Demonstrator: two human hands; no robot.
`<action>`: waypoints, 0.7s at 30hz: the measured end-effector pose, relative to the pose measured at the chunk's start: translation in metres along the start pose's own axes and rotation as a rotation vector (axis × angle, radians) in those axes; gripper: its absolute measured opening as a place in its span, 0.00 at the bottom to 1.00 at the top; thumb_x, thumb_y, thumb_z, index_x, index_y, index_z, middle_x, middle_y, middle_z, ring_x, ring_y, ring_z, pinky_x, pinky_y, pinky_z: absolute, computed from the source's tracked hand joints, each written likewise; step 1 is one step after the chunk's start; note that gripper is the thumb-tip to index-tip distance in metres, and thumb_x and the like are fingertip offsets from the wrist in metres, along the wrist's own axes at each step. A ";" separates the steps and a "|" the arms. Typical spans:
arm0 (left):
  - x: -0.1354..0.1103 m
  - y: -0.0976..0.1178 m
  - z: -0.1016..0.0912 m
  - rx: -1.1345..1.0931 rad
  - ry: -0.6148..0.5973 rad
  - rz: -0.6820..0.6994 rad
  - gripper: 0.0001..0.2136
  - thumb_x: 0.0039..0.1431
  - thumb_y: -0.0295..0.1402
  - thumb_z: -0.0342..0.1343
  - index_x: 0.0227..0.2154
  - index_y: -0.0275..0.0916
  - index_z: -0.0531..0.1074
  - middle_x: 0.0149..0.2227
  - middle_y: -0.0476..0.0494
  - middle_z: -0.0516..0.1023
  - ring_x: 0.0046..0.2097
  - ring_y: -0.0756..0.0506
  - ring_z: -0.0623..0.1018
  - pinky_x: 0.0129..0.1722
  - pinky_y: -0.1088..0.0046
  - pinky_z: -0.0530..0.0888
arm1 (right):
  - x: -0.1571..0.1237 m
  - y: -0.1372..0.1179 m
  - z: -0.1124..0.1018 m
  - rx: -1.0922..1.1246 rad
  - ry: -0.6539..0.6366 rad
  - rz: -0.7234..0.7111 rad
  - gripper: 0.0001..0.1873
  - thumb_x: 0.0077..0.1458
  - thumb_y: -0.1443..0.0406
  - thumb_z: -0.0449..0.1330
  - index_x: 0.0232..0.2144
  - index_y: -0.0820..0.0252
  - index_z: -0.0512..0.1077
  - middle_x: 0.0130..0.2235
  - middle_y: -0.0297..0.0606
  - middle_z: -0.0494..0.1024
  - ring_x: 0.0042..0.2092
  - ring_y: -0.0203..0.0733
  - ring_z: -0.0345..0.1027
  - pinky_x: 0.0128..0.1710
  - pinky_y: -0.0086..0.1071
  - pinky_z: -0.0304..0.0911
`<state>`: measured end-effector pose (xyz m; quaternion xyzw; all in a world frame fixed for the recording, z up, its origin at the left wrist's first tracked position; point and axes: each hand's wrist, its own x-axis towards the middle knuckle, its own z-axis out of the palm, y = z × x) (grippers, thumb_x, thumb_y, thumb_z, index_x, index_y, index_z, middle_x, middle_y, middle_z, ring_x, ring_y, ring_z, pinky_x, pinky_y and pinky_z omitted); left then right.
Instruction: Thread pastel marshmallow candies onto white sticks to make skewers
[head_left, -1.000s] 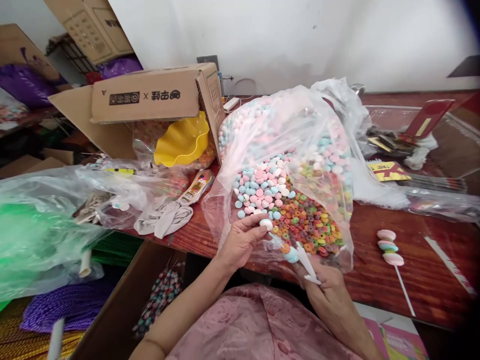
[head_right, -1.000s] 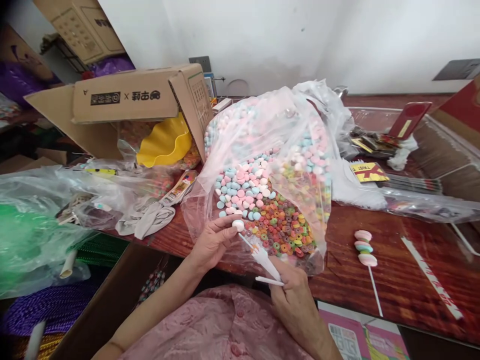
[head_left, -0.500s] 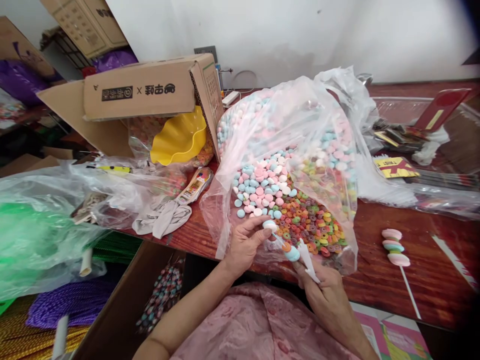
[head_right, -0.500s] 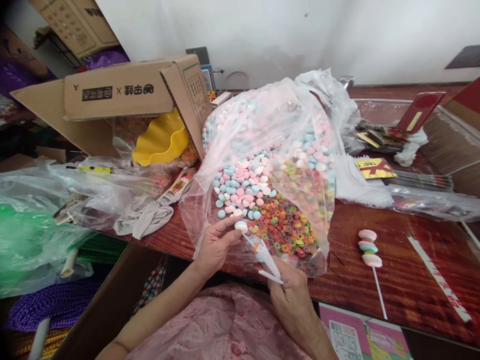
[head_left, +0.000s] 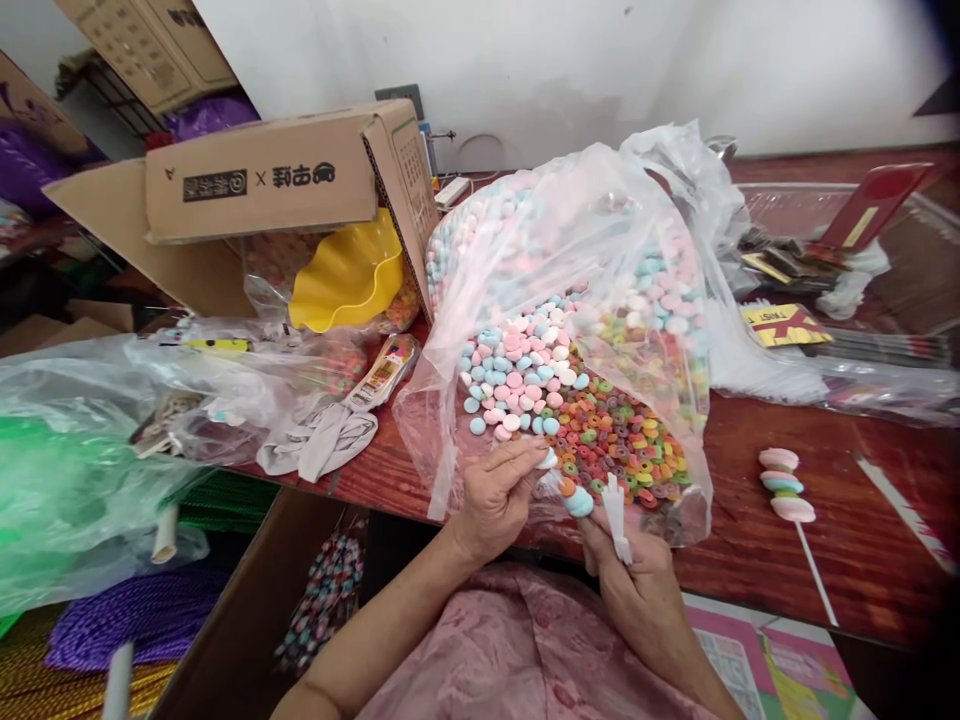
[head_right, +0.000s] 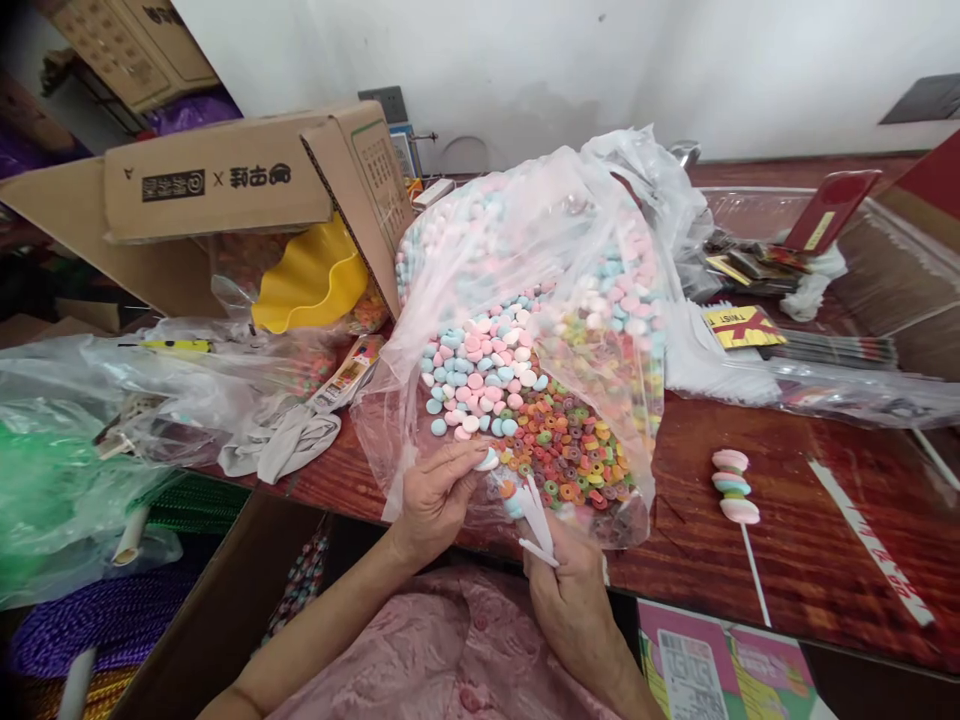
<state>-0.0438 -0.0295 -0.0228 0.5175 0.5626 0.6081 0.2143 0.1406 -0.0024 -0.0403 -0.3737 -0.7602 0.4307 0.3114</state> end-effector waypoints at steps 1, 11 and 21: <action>0.000 -0.001 0.001 -0.002 0.010 0.000 0.10 0.62 0.29 0.59 0.43 0.45 0.81 0.48 0.41 0.82 0.50 0.43 0.81 0.55 0.59 0.76 | 0.000 -0.004 0.002 0.018 0.018 -0.002 0.16 0.66 0.62 0.52 0.26 0.59 0.68 0.21 0.28 0.62 0.24 0.33 0.53 0.26 0.27 0.53; -0.004 0.007 0.009 -0.043 -0.024 -0.019 0.11 0.60 0.29 0.60 0.44 0.46 0.81 0.49 0.42 0.82 0.50 0.42 0.81 0.54 0.60 0.76 | 0.003 -0.014 0.007 0.052 0.188 0.011 0.21 0.65 0.60 0.53 0.20 0.59 0.65 0.19 0.30 0.64 0.23 0.33 0.56 0.26 0.28 0.54; -0.007 0.008 0.023 -0.151 -0.030 -0.133 0.09 0.61 0.32 0.61 0.42 0.47 0.82 0.46 0.45 0.83 0.49 0.42 0.81 0.57 0.59 0.74 | 0.000 -0.015 0.004 0.087 0.044 0.005 0.19 0.67 0.62 0.50 0.22 0.57 0.64 0.20 0.29 0.62 0.24 0.33 0.53 0.25 0.28 0.53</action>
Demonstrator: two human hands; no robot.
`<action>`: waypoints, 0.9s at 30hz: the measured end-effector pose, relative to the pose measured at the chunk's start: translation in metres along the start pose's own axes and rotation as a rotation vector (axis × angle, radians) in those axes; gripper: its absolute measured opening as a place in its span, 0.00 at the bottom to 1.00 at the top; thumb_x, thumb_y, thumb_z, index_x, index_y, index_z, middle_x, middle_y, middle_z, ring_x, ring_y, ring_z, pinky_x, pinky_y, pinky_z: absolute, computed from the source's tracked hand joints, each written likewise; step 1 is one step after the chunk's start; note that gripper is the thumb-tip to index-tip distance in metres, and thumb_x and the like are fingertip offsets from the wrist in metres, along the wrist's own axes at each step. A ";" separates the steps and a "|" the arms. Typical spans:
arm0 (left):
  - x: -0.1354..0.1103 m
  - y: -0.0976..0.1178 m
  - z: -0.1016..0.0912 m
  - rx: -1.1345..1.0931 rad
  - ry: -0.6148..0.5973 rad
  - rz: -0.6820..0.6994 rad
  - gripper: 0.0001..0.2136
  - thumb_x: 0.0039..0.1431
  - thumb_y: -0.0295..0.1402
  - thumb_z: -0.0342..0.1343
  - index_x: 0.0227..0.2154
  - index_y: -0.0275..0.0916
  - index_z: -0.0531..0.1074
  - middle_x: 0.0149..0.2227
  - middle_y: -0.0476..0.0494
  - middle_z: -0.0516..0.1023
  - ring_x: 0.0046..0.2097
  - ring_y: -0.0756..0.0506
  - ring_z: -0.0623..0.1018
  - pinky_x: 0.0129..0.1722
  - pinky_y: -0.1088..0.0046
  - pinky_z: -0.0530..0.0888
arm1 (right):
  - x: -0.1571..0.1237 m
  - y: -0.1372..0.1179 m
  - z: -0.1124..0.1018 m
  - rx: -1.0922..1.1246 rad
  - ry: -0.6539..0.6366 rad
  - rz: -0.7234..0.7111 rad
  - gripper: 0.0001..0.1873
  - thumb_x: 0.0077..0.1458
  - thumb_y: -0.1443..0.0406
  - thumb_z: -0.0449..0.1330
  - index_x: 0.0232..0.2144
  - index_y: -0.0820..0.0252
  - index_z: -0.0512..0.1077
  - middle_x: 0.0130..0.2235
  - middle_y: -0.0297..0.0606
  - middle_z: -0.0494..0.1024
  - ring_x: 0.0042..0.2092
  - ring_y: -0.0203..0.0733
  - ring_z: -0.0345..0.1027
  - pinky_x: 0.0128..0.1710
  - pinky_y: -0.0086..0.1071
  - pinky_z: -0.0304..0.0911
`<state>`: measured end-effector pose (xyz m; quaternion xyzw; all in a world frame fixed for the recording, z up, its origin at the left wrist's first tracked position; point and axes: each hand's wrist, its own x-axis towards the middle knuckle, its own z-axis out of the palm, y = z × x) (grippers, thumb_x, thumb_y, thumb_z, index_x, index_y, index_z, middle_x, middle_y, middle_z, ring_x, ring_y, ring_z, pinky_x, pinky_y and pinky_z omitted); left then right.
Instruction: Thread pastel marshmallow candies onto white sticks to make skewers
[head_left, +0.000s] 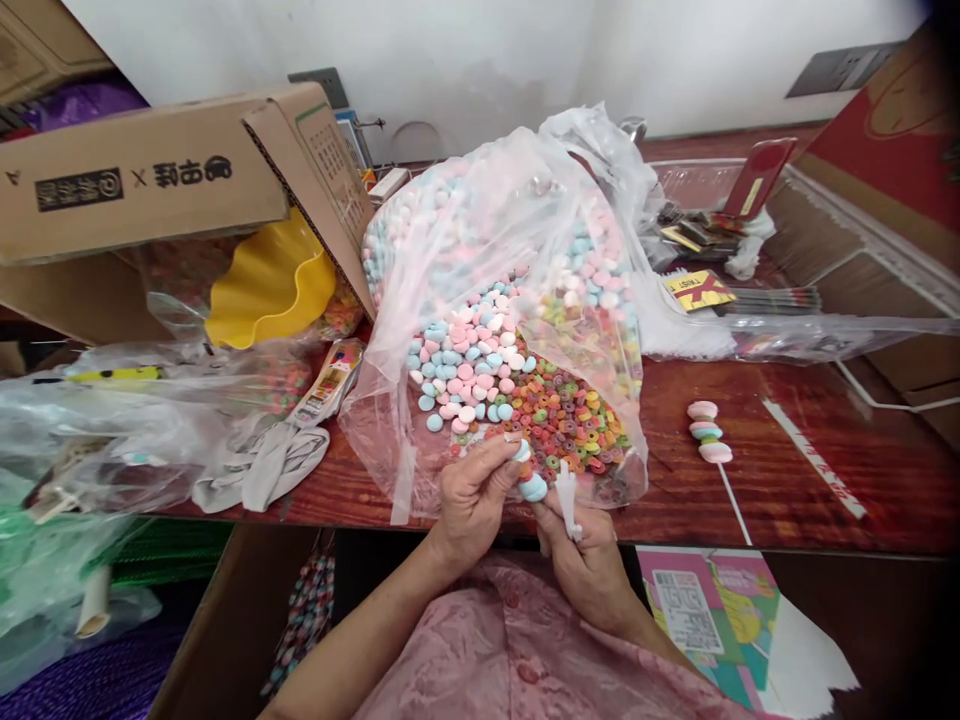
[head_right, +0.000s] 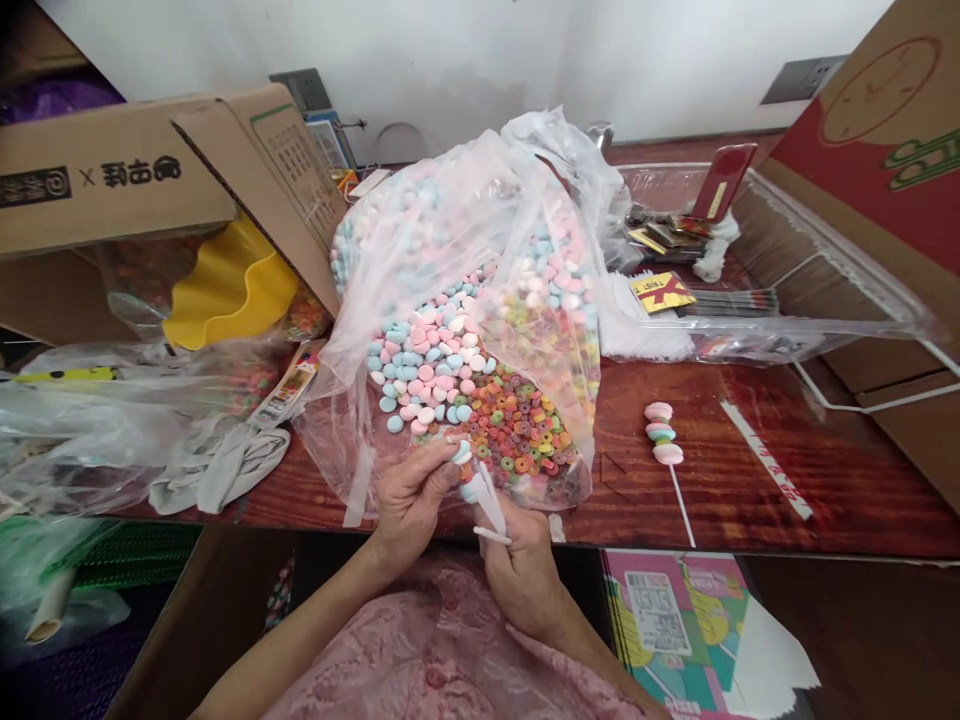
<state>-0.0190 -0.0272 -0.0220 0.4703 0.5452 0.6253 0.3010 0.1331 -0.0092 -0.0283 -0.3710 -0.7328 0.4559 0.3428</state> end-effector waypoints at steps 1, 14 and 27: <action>-0.002 0.001 0.003 -0.005 -0.020 -0.022 0.09 0.61 0.33 0.61 0.42 0.47 0.82 0.46 0.45 0.84 0.48 0.43 0.81 0.56 0.60 0.75 | 0.000 0.000 0.001 0.013 0.018 0.003 0.20 0.66 0.61 0.50 0.22 0.57 0.64 0.20 0.29 0.62 0.23 0.33 0.54 0.25 0.28 0.54; 0.039 -0.011 -0.008 0.663 -0.356 0.118 0.07 0.63 0.30 0.56 0.38 0.38 0.79 0.35 0.42 0.78 0.39 0.43 0.76 0.43 0.65 0.73 | -0.001 0.045 -0.079 0.038 0.285 0.269 0.17 0.58 0.54 0.60 0.27 0.62 0.76 0.22 0.32 0.68 0.25 0.33 0.59 0.25 0.27 0.58; 0.021 -0.019 0.009 1.050 -0.511 0.207 0.07 0.64 0.33 0.54 0.37 0.37 0.76 0.40 0.39 0.74 0.45 0.41 0.71 0.45 0.64 0.71 | -0.012 0.037 -0.073 -0.303 -0.007 -0.047 0.18 0.54 0.69 0.48 0.31 0.58 0.79 0.24 0.35 0.77 0.23 0.38 0.67 0.27 0.28 0.64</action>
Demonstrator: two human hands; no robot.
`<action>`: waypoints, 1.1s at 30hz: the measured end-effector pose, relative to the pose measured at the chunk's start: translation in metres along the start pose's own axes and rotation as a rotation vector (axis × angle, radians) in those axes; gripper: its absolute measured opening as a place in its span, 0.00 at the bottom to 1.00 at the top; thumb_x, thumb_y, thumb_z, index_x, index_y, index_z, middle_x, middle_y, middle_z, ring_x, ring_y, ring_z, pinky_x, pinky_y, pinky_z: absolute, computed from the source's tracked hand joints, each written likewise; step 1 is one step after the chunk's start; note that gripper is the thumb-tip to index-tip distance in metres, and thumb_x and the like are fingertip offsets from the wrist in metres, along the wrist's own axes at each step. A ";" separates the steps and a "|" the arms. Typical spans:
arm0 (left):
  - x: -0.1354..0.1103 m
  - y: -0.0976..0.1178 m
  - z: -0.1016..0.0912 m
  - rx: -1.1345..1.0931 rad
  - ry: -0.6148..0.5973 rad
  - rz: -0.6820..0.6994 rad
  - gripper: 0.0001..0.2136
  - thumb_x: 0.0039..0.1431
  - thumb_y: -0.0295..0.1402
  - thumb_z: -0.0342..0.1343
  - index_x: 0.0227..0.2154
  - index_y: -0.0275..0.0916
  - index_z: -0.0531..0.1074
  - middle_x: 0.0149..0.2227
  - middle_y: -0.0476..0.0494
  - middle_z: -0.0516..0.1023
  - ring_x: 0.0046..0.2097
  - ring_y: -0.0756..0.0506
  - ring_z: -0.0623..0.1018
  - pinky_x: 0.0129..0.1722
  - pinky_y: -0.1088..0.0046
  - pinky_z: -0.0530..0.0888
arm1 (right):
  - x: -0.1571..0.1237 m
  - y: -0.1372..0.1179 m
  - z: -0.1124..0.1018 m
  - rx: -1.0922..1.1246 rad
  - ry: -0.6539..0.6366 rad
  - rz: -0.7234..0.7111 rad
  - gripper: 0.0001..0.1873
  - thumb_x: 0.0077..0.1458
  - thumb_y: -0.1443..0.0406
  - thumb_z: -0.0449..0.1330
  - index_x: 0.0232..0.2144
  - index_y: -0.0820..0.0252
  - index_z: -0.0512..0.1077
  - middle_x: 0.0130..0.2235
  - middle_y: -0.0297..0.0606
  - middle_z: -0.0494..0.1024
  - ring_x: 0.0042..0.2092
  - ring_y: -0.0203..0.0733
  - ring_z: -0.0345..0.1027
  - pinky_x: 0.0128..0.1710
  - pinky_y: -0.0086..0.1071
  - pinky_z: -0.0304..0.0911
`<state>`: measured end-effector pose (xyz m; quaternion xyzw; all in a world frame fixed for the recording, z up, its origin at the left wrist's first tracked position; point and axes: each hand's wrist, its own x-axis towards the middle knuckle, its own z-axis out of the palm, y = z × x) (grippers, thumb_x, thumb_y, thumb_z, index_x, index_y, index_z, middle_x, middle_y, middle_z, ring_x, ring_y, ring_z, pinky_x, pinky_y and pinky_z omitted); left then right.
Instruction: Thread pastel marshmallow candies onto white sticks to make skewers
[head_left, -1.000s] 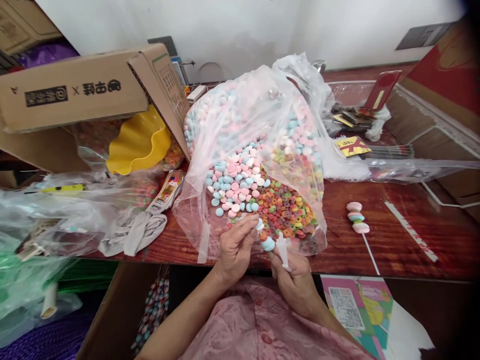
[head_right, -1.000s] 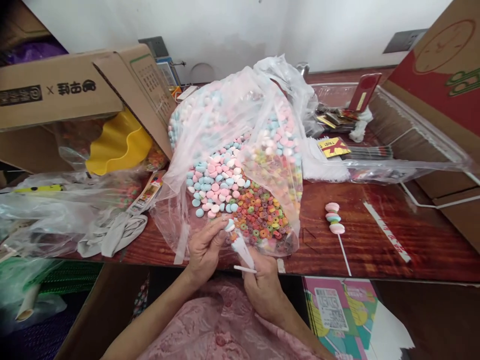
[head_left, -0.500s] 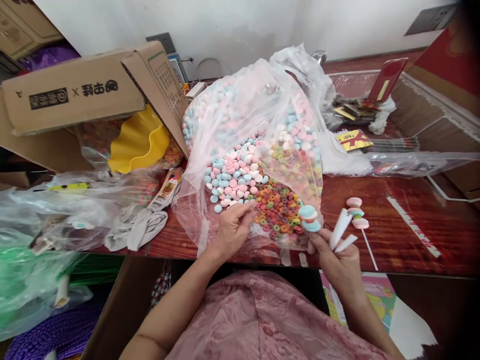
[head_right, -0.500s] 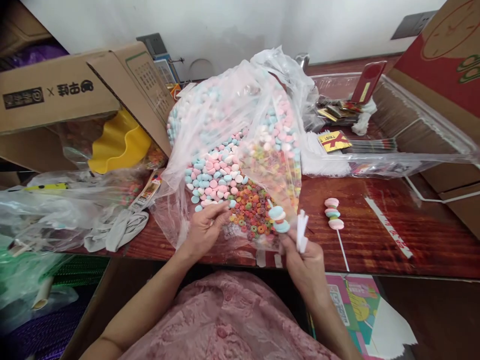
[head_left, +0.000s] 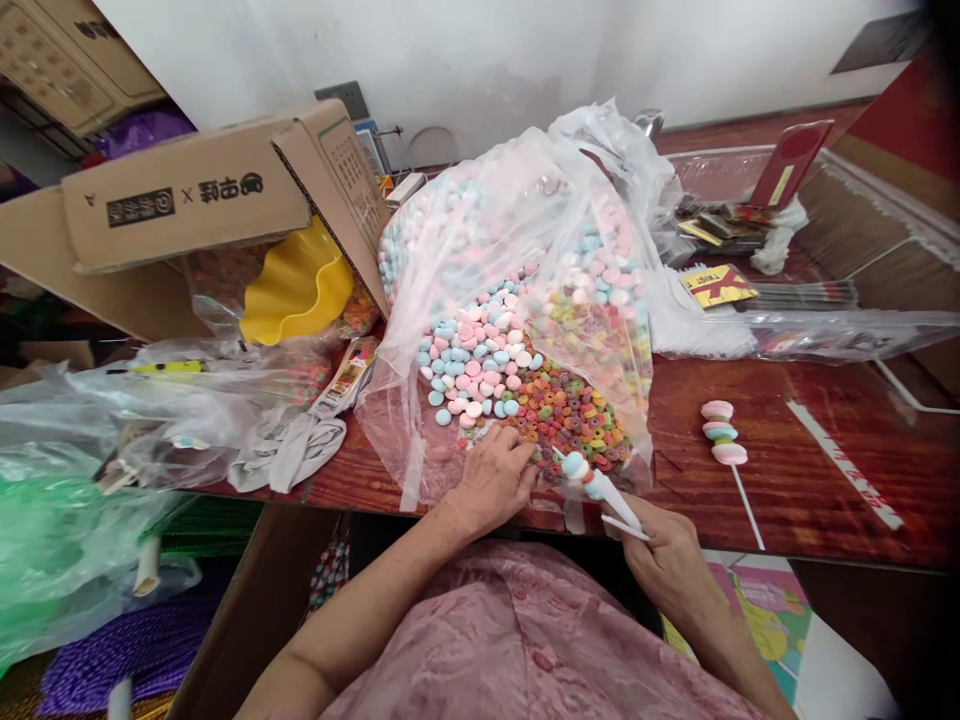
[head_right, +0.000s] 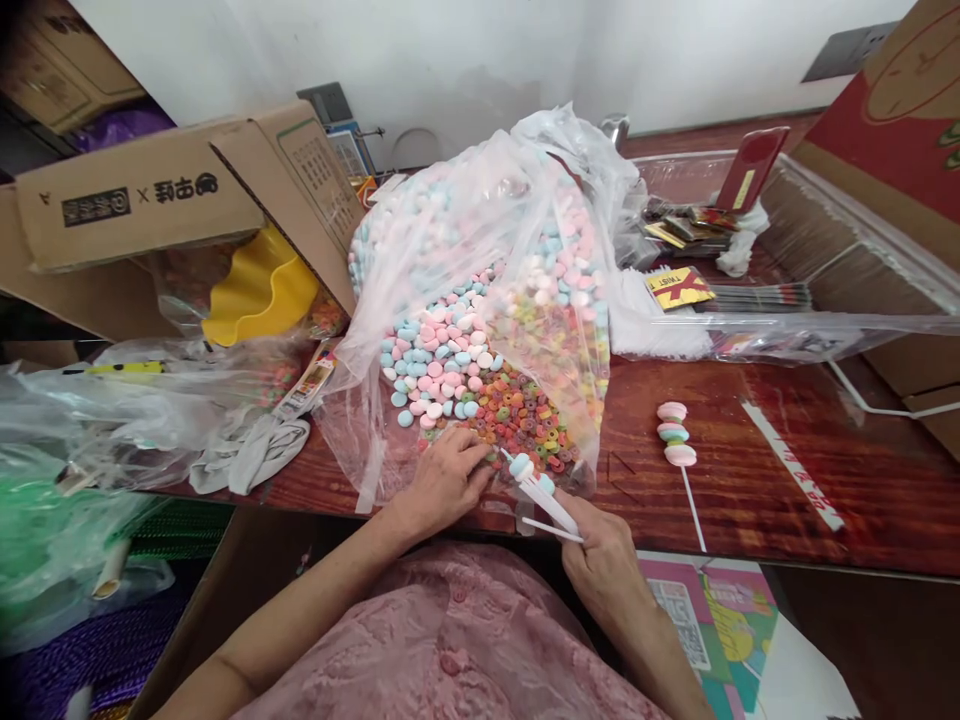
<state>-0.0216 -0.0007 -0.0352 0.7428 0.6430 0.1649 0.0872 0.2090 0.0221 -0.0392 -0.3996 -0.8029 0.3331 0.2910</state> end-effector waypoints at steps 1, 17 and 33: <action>0.000 0.000 -0.001 -0.008 -0.010 -0.012 0.08 0.65 0.35 0.54 0.38 0.37 0.76 0.41 0.39 0.74 0.45 0.41 0.71 0.45 0.64 0.71 | 0.000 0.001 -0.002 -0.019 -0.005 0.000 0.19 0.53 0.69 0.48 0.33 0.59 0.80 0.26 0.35 0.78 0.24 0.38 0.69 0.27 0.28 0.64; -0.010 -0.015 -0.005 -0.980 0.185 -0.375 0.06 0.57 0.34 0.60 0.29 0.37 0.76 0.25 0.49 0.74 0.28 0.49 0.72 0.30 0.72 0.71 | -0.003 -0.008 -0.002 -0.041 -0.020 -0.108 0.16 0.58 0.71 0.48 0.25 0.59 0.73 0.22 0.32 0.73 0.23 0.35 0.68 0.27 0.24 0.63; -0.016 -0.006 -0.017 -1.703 0.557 -0.606 0.15 0.39 0.37 0.74 0.27 0.36 0.78 0.21 0.52 0.77 0.21 0.54 0.73 0.21 0.79 0.69 | 0.015 -0.032 0.028 -0.030 -0.110 -0.142 0.15 0.60 0.70 0.49 0.21 0.58 0.64 0.20 0.28 0.63 0.21 0.32 0.57 0.24 0.24 0.54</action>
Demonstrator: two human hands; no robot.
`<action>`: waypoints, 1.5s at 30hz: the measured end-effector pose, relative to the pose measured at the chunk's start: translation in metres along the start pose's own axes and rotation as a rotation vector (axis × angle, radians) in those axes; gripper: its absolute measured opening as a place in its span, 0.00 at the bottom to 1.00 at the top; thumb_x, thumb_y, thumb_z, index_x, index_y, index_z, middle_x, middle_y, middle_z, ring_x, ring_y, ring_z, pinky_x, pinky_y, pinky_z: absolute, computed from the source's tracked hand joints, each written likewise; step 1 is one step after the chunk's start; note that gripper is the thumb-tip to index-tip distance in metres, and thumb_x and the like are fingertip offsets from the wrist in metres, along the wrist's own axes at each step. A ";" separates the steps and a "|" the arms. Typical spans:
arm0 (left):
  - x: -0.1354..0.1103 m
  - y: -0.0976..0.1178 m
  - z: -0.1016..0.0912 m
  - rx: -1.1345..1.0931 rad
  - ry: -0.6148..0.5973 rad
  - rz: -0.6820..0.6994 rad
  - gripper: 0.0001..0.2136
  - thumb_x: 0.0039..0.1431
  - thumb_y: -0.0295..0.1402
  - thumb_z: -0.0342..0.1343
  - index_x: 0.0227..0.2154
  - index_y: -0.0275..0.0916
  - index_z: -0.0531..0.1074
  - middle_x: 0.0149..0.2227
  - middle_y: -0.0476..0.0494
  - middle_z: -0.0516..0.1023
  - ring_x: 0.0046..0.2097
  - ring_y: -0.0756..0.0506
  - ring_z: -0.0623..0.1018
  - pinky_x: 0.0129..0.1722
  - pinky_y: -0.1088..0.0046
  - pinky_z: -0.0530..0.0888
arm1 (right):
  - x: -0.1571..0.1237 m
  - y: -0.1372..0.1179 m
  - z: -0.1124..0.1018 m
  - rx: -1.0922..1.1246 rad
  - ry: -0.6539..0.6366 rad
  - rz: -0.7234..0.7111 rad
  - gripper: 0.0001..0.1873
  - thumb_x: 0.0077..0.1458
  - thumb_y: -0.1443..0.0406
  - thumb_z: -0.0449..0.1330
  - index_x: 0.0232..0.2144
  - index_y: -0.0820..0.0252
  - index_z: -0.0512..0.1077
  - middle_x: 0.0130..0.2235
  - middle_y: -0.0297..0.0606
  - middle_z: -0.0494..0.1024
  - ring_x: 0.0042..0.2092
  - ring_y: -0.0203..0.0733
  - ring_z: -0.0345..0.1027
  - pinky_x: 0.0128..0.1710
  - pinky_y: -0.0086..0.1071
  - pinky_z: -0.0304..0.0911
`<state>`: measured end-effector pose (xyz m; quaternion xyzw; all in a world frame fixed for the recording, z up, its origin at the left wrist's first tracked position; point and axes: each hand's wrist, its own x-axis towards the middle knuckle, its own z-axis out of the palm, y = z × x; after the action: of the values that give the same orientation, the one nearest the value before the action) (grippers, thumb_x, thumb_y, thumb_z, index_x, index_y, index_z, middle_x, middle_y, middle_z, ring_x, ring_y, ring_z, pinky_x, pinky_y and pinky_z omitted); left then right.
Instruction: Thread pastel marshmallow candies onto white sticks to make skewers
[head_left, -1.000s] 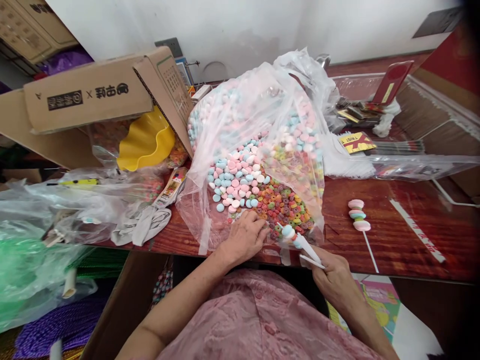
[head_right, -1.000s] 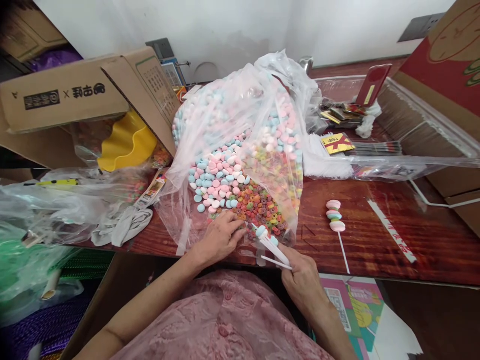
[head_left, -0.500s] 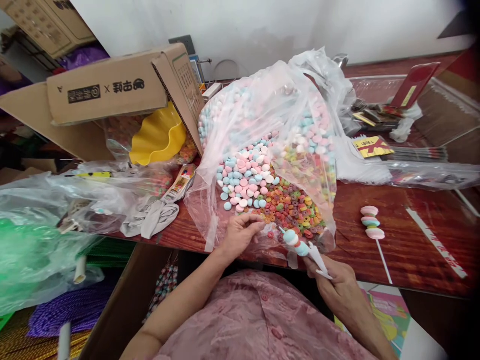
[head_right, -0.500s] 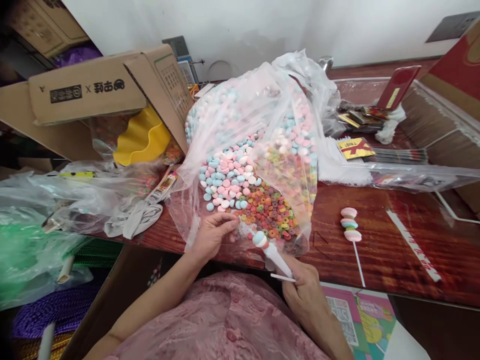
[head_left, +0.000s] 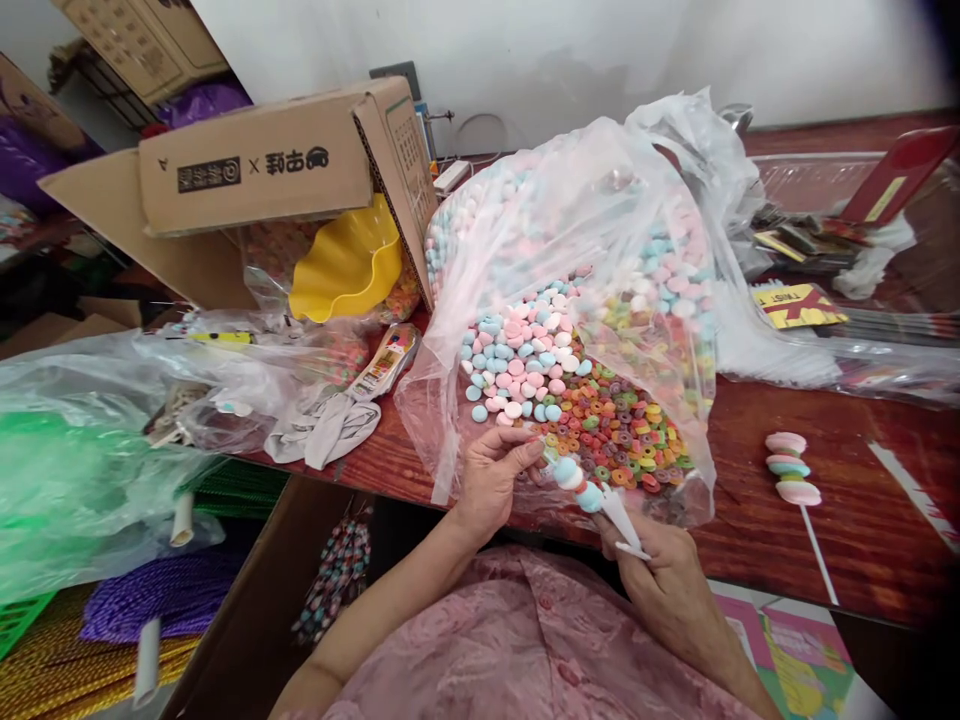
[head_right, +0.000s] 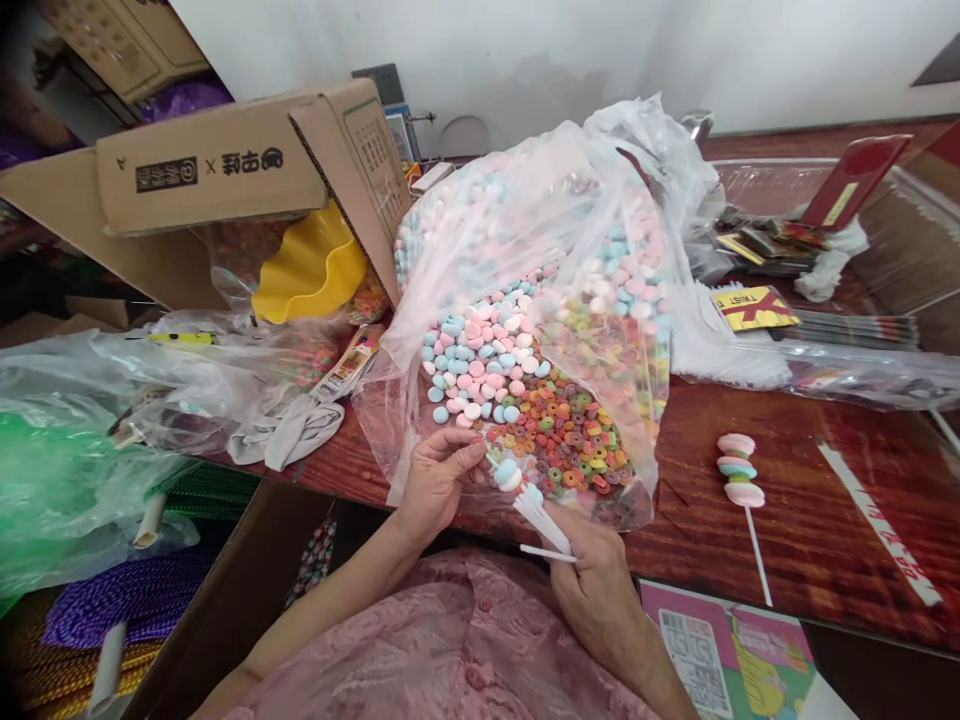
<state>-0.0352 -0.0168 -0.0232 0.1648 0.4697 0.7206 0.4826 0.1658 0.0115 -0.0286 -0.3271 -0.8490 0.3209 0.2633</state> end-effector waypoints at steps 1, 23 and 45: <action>0.001 0.000 -0.003 0.027 -0.010 0.007 0.14 0.41 0.38 0.73 0.28 0.36 0.78 0.22 0.51 0.77 0.21 0.54 0.73 0.22 0.79 0.69 | 0.000 0.001 -0.002 -0.007 0.014 0.015 0.16 0.60 0.69 0.49 0.20 0.58 0.64 0.20 0.28 0.64 0.21 0.32 0.57 0.23 0.24 0.54; 0.001 -0.001 -0.014 1.261 -0.435 0.435 0.06 0.62 0.28 0.55 0.33 0.37 0.77 0.34 0.43 0.76 0.38 0.45 0.75 0.41 0.67 0.72 | -0.024 0.038 -0.026 -0.140 0.007 0.189 0.20 0.57 0.65 0.49 0.38 0.61 0.81 0.26 0.35 0.80 0.25 0.39 0.73 0.28 0.27 0.66; 0.003 -0.002 -0.025 1.100 -0.301 0.519 0.07 0.60 0.28 0.56 0.38 0.37 0.79 0.32 0.43 0.76 0.35 0.46 0.75 0.36 0.70 0.71 | -0.001 0.006 -0.033 -0.789 -0.448 0.338 0.19 0.53 0.76 0.50 0.36 0.57 0.78 0.30 0.43 0.82 0.29 0.46 0.77 0.23 0.30 0.53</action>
<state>-0.0532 -0.0268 -0.0381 0.5974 0.6435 0.4359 0.1975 0.1908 0.0263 -0.0116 -0.4581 -0.8767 0.0750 -0.1259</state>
